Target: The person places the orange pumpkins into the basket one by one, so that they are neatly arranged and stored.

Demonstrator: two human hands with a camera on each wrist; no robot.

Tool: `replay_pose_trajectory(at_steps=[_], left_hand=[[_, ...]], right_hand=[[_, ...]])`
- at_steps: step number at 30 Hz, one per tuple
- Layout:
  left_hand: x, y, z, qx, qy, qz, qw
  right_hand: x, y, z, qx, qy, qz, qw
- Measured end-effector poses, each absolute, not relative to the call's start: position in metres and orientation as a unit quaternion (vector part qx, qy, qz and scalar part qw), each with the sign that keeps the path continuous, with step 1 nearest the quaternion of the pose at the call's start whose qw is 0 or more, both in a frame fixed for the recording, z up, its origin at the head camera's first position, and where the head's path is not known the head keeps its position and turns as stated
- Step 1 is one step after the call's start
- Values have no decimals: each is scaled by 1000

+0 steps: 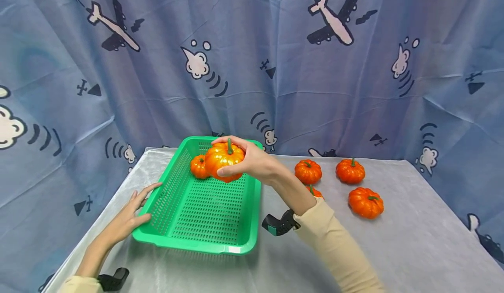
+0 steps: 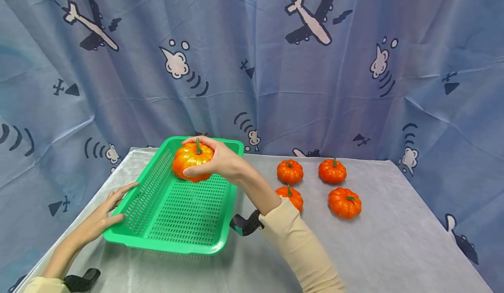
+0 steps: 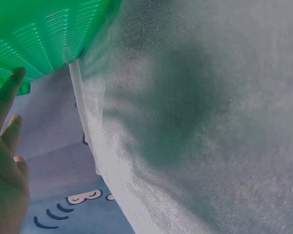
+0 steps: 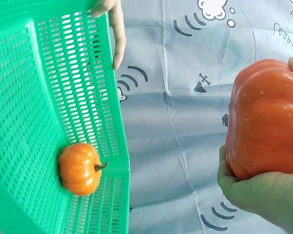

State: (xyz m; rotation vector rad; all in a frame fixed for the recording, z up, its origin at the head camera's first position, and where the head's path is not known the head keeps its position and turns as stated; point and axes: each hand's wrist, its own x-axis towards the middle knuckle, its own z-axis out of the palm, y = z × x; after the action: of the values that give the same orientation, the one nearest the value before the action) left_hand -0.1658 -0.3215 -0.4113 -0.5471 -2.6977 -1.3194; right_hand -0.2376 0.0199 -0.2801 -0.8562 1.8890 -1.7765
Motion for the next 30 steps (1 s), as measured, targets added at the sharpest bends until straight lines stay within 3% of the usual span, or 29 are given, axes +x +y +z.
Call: replay_pose_trajectory(at_steps=[17,30], left_hand=[[-167,-325,-413,-175,-883,-433,50],[-170,-327,-414,-185,-882,-430,51]], right_hand=[[-256,-32,-282,-341,634,-654,233],[-274,-76,-313,-355,580,-691,245]])
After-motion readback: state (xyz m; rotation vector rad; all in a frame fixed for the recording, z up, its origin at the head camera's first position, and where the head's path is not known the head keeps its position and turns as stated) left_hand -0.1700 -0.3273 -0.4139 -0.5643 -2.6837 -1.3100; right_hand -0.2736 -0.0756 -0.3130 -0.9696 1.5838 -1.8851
